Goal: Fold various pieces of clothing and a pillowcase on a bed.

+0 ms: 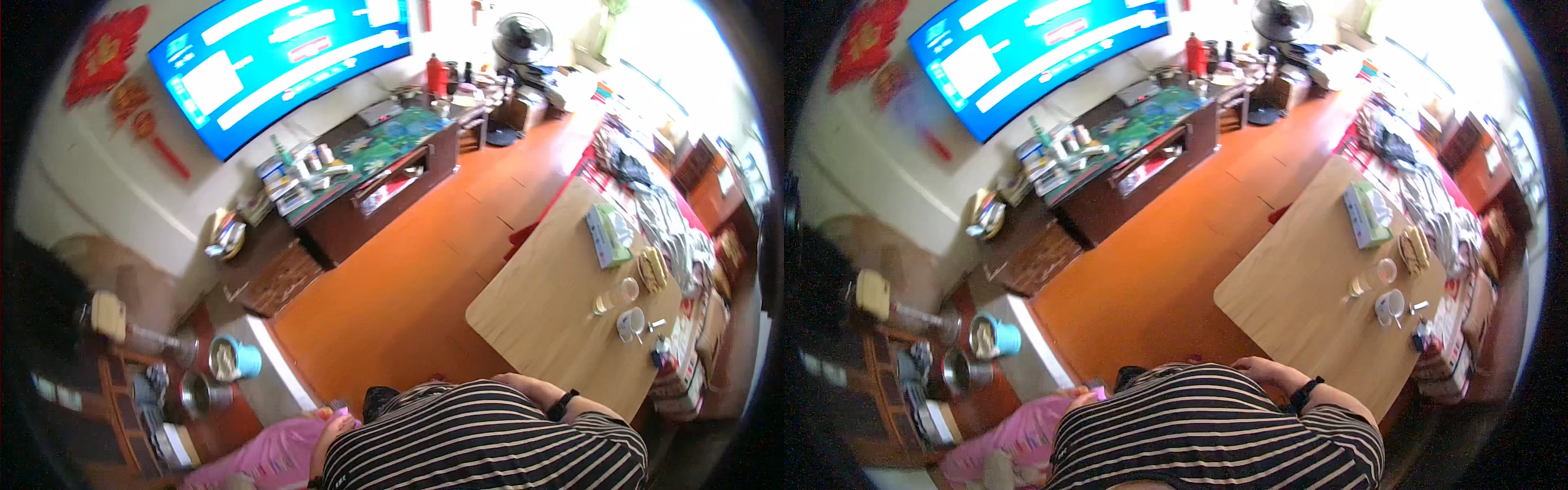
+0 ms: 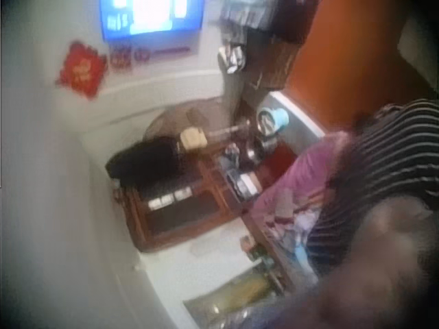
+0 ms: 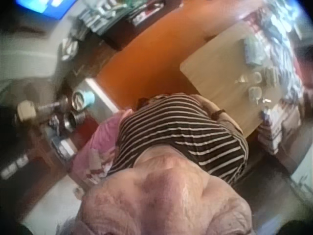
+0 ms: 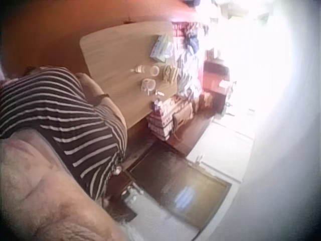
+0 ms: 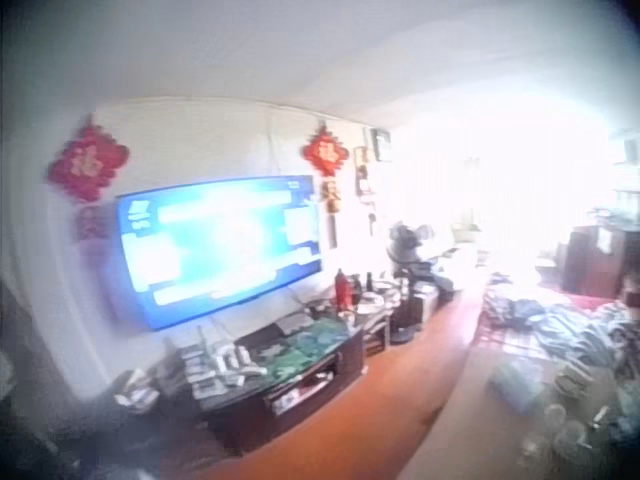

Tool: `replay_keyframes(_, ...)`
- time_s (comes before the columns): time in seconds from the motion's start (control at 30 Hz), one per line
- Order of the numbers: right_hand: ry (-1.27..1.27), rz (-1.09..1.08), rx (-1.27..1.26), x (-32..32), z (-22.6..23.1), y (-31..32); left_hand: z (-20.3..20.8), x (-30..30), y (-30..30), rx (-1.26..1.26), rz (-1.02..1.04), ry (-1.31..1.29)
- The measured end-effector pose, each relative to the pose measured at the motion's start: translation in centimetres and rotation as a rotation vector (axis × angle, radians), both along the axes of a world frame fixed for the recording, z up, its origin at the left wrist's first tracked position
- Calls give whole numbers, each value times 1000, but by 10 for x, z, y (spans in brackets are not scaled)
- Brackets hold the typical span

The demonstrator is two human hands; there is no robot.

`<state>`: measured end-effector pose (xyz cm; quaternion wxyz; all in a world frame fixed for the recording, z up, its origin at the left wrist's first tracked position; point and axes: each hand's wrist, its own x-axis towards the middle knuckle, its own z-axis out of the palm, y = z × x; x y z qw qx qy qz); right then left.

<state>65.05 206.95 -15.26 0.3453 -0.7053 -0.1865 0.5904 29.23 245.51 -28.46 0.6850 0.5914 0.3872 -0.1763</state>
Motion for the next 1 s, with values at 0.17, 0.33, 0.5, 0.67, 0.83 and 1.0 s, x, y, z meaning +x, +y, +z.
replay_keyframes(0.17,-132,-57,-129,22,25,76,-33,63,114,-146,-47,41)
replay_keyframes(0.33,-108,-135,-128,21,15,159,-67,126,278,-344,114,202)
replay_keyframes(0.5,-168,-436,-151,20,24,181,103,325,298,277,-498,-158)
replay_keyframes(0.67,-67,-734,-65,35,6,195,117,459,311,458,-765,-197)
replay_keyframes(0.83,222,-1083,67,113,3,216,90,562,284,229,-929,-124)
replay_keyframes(1.0,38,-988,22,220,2,207,104,665,277,14,-1029,162)
